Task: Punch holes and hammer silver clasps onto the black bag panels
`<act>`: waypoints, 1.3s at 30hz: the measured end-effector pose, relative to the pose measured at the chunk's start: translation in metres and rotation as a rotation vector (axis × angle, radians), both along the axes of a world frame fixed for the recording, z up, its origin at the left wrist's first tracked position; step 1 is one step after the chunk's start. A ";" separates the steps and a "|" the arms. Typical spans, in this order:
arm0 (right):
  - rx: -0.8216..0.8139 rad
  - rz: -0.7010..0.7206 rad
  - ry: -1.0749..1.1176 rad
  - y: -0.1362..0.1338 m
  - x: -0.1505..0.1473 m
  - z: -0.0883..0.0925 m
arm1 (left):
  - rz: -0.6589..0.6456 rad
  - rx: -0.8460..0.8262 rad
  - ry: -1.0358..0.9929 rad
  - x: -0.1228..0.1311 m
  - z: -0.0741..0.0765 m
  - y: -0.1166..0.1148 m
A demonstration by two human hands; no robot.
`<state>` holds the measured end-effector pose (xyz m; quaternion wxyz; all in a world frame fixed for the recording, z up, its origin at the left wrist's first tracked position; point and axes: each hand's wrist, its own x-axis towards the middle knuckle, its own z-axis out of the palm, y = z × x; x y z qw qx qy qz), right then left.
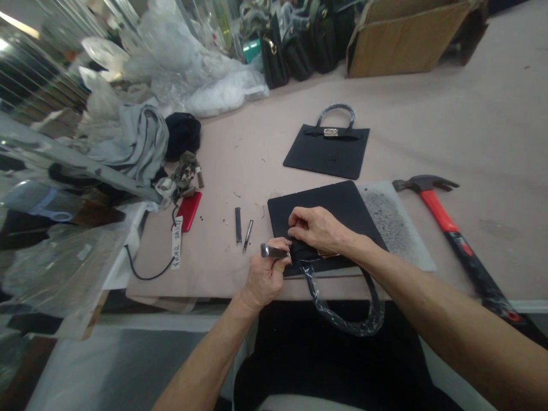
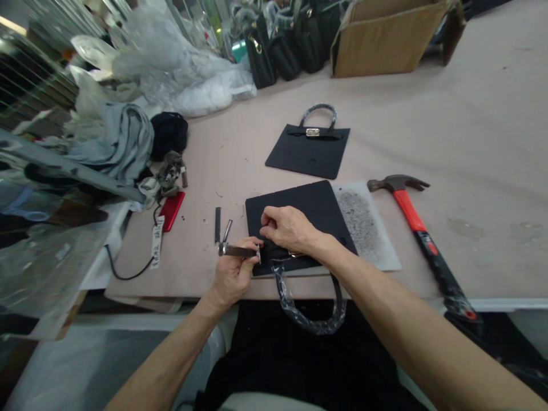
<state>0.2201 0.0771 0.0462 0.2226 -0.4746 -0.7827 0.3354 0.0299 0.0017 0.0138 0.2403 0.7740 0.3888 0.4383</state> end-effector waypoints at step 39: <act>0.408 -0.279 -0.183 -0.088 0.046 0.008 | 0.200 -0.423 -0.497 -0.012 -0.015 -0.013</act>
